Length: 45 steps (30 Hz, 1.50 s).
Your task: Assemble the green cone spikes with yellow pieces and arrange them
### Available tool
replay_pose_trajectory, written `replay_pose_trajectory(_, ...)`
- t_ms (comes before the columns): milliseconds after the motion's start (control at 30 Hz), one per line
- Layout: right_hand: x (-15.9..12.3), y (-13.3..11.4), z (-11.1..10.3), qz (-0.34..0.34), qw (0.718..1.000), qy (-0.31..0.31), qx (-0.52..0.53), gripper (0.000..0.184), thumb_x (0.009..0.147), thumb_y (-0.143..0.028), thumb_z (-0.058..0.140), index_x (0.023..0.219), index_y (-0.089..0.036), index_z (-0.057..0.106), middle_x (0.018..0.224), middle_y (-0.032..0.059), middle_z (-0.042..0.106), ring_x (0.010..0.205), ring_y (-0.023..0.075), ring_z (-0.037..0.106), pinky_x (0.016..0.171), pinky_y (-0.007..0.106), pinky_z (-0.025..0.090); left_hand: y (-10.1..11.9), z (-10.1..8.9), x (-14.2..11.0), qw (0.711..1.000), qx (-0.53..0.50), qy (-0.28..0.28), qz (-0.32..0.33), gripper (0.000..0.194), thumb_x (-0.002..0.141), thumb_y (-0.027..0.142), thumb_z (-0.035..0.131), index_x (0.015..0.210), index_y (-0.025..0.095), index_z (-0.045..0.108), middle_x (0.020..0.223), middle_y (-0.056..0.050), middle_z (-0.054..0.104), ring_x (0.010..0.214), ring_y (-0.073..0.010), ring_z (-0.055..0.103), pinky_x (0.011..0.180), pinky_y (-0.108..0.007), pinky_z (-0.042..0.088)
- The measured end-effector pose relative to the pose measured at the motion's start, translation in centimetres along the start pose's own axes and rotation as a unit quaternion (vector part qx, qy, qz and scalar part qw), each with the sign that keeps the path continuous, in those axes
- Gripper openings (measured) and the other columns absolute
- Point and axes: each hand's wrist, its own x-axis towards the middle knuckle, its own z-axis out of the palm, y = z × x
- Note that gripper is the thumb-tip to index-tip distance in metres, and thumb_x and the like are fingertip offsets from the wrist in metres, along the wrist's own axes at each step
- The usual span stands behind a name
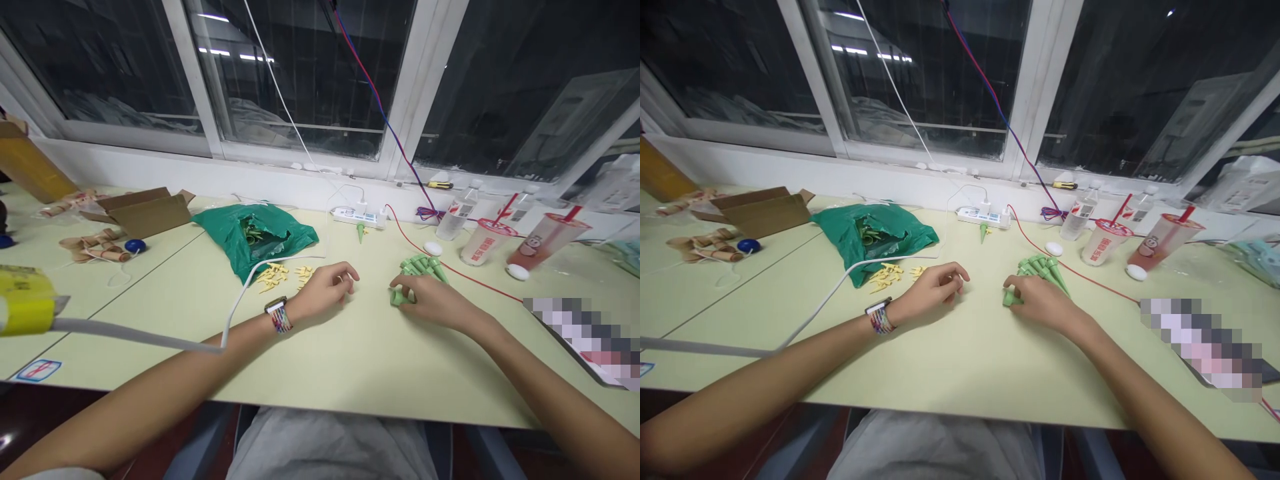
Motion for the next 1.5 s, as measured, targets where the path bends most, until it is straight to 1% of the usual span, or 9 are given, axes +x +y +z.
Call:
replay_pose_trajectory(267,1.7,-4.9,0.5,-0.007,0.970,0.083,0.229,0.043,0.081,-0.042,0.072,0.120,-0.029,0.060,0.087,-0.0001,0.068,0.065,0.0186,0.064,0.060,0.030,0.048,0.7,-0.1,0.2,0.999,-0.031,-0.003,0.008,0.045,0.089,0.056,0.066,0.120,0.023,0.060,0.094,-0.003,0.066,0.063,-0.0125,0.065,0.050,-0.021,0.047)
replay_pose_trajectory(567,5.3,-9.2,2.1,-0.056,0.956,0.210,0.196,0.041,0.083,-0.031,0.065,0.123,-0.027,0.057,0.088,0.0012,0.068,0.071,0.0193,0.065,0.069,0.030,0.047,1.4,-2.0,1.1,0.997,-0.052,0.016,0.047,0.036,0.088,0.052,0.070,0.095,0.017,0.064,0.083,-0.001,0.064,0.062,-0.0114,0.060,0.056,-0.023,0.047)
replay_pose_trajectory(733,6.1,-9.6,2.3,-0.079,0.948,0.211,0.226,0.063,0.087,-0.045,0.067,0.140,-0.027,0.041,0.093,0.0012,0.068,0.069,0.0194,0.065,0.068,0.031,0.048,1.8,-4.8,1.8,0.997,-0.034,0.042,0.059,0.027,0.093,0.046,0.060,0.090,0.019,0.060,0.083,0.000,0.062,0.072,-0.0143,0.062,0.066,-0.026,0.051)
replay_pose_trajectory(833,6.1,-9.6,3.3,-0.076,0.936,0.220,0.264,0.043,0.095,-0.043,0.057,0.131,-0.026,0.042,0.092,0.0005,0.068,0.064,0.0175,0.063,0.066,0.031,0.048,1.5,-7.8,1.9,0.995,0.084,0.015,0.047,0.023,0.093,0.040,0.055,0.083,0.019,0.058,0.080,-0.001,0.065,0.068,-0.0153,0.061,0.062,-0.026,0.046)
replay_pose_trajectory(967,5.9,-10.5,5.5,-0.168,0.951,0.182,0.186,0.009,0.097,-0.027,0.051,0.103,-0.025,0.058,0.094,0.0031,0.068,0.077,0.0185,0.064,0.072,0.032,0.048,1.5,-10.9,1.6,0.972,0.230,0.008,0.044,0.021,0.090,0.037,0.056,0.078,0.020,0.058,0.060,0.003,0.055,0.057,-0.0148,0.050,0.058,-0.028,0.035)
replay_pose_trajectory(1067,6.7,-12.1,6.6,-0.249,0.947,0.152,0.134,0.017,0.099,-0.023,0.051,0.105,-0.023,0.067,0.104,0.0065,0.070,0.096,0.0205,0.064,0.085,0.033,0.048,2.0,-11.7,1.3,0.972,0.233,0.012,0.036,0.022,0.093,0.035,0.051,0.077,0.021,0.052,0.056,0.005,0.052,0.055,-0.0149,0.049,0.060,-0.028,0.036)
replay_pose_trajectory(1167,8.9,-13.8,7.1,-0.268,0.949,0.127,0.106,0.020,0.100,-0.023,0.054,0.109,-0.020,0.072,0.109,0.0075,0.071,0.105,0.0218,0.061,0.092,0.034,0.046,2.2,-11.8,1.0,0.978,0.204,0.024,0.030,0.022,0.095,0.034,0.049,0.077,0.021,0.048,0.054,0.006,0.051,0.053,-0.0143,0.048,0.061,-0.028,0.037)
replay_pose_trajectory(1333,12.7,-15.9,8.1,-0.294,0.950,0.107,-0.001,0.025,0.100,-0.022,0.054,0.107,-0.019,0.077,0.101,0.0093,0.072,0.098,0.0241,0.054,0.096,0.038,0.042,1.3,-12.1,1.0,0.987,0.139,0.060,0.060,0.024,0.097,0.035,0.046,0.080,0.020,0.051,0.054,0.005,0.050,0.052,-0.0138,0.047,0.060,-0.028,0.038)
replay_pose_trajectory(1500,13.8,-16.3,9.2,-0.277,0.952,0.124,-0.025,0.025,0.098,-0.023,0.057,0.109,-0.021,0.079,0.101,0.0102,0.070,0.099,0.0271,0.052,0.094,0.039,0.041,0.3,-12.4,1.5,0.988,0.101,0.080,0.081,0.029,0.099,0.035,0.040,0.083,0.018,0.057,0.053,0.004,0.050,0.050,-0.0143,0.047,0.059,-0.029,0.039)
